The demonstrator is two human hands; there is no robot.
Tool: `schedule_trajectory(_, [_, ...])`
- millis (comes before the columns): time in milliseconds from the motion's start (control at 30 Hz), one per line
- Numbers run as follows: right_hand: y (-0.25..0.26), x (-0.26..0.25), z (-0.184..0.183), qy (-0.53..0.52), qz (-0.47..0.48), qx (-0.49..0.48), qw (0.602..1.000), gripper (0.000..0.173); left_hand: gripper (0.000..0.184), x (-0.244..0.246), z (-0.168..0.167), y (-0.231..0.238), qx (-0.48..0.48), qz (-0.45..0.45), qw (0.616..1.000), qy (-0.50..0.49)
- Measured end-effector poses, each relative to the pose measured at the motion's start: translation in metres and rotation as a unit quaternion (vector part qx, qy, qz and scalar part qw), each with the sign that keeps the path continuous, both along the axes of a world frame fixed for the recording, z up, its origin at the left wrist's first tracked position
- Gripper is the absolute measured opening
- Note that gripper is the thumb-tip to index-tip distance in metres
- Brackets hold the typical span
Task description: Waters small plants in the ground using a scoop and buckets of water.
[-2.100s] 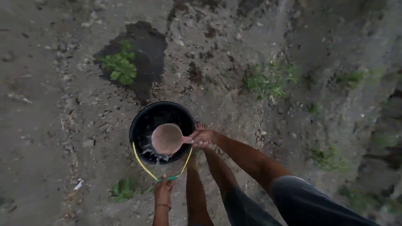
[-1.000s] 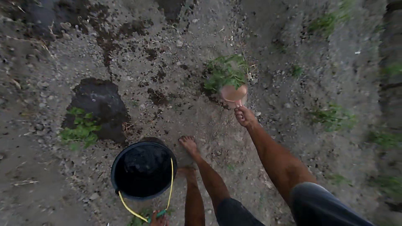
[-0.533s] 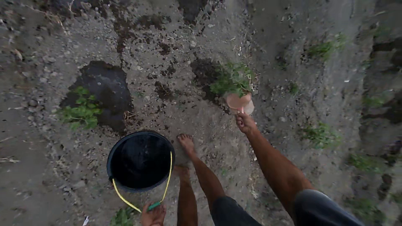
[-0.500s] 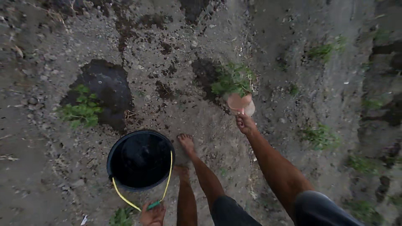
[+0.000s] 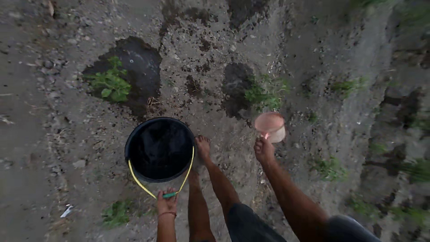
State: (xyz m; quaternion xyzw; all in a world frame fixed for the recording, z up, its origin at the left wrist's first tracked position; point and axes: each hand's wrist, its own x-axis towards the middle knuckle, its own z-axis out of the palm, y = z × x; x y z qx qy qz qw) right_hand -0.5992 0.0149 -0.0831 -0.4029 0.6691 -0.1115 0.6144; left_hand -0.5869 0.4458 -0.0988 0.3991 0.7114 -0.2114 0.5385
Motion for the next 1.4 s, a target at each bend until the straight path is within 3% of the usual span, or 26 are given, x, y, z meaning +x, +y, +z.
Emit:
schedule_trajectory(67, [0.033, -0.007, 0.029, -0.082, 0.108, 0.07, 0.988, 0.026, 0.033, -0.005, -0.009, 0.008, -0.012, -0.063, 0.998, 0.019])
schedule_trajectory(100, [0.048, -0.007, 0.04, -0.083, 0.203, 0.091, 0.972, 0.024, 0.038, -0.007, -0.013, 0.011, -0.01, -0.087, 0.996, 0.026])
schedule_trajectory(167, [0.076, 0.008, 0.053, -0.036, 0.426, 0.073, 0.901, 0.021, 0.04, -0.006, -0.014, 0.012, -0.002, -0.099, 0.995, 0.025])
schedule_trajectory(200, [0.09, 0.024, 0.052, -0.008, 0.561, 0.037, 0.827, 0.023, 0.04, -0.004, -0.013, 0.012, -0.004, -0.081, 0.997, 0.012])
schedule_trajectory(267, [0.126, 0.074, 0.044, 0.059, 0.793, -0.042, 0.605, 0.034, 0.036, -0.001, -0.007, 0.008, -0.006, -0.013, 0.999, -0.03])
schedule_trajectory(367, [0.204, 0.151, 0.013, 0.166, 0.944, -0.11, 0.262, 0.052, 0.027, 0.004, 0.009, -0.001, -0.024, 0.124, 0.985, -0.119])
schedule_trajectory(400, [0.231, 0.166, -0.003, 0.197, 0.954, -0.133, 0.185, 0.057, 0.028, 0.005, 0.018, -0.003, -0.042, 0.152, 0.974, -0.164])
schedule_trajectory(433, [0.255, 0.176, -0.02, 0.223, 0.953, -0.153, 0.135, 0.059, 0.026, 0.007, 0.025, -0.007, -0.063, 0.167, 0.96, -0.216])
schedule_trajectory(500, [0.284, 0.186, -0.056, 0.26, 0.947, -0.174, 0.078, 0.062, 0.024, 0.019, 0.035, -0.018, -0.092, 0.197, 0.93, -0.297])
schedule_trajectory(567, [0.295, 0.187, -0.088, 0.275, 0.948, -0.146, 0.069, 0.062, 0.016, 0.04, 0.047, -0.029, -0.103, 0.213, 0.916, -0.323])
schedule_trajectory(600, [0.297, 0.184, -0.099, 0.272, 0.952, -0.115, 0.085, 0.059, 0.015, 0.053, 0.056, -0.032, -0.102, 0.219, 0.916, -0.319])
schedule_trajectory(733, [0.294, 0.175, -0.113, 0.249, 0.934, 0.016, 0.257, 0.04, 0.011, 0.068, 0.078, -0.033, -0.099, 0.262, 0.903, -0.326])
schedule_trajectory(833, [0.29, 0.183, -0.093, 0.254, 0.893, 0.191, 0.318, 0.033, 0.01, 0.044, 0.086, -0.022, -0.09, 0.297, 0.895, -0.32])
schedule_trajectory(933, [0.289, 0.179, -0.075, 0.232, 0.852, 0.356, 0.307, 0.03, 0.015, 0.016, 0.108, -0.016, -0.064, 0.36, 0.881, -0.299])
schedule_trajectory(1067, [0.306, 0.157, -0.052, 0.184, 0.813, 0.491, 0.255, 0.028, 0.012, -0.04, 0.138, -0.002, 0.004, 0.447, 0.847, -0.288])
schedule_trajectory(1267, [0.364, 0.13, -0.004, 0.096, 0.8, 0.553, 0.214, 0.025, 0.018, -0.141, 0.137, 0.032, 0.101, 0.521, 0.82, -0.217])
schedule_trajectory(1400, [0.408, 0.123, 0.008, 0.091, 0.83, 0.51, 0.206, 0.021, 0.021, -0.185, 0.123, 0.054, 0.156, 0.567, 0.788, -0.182])
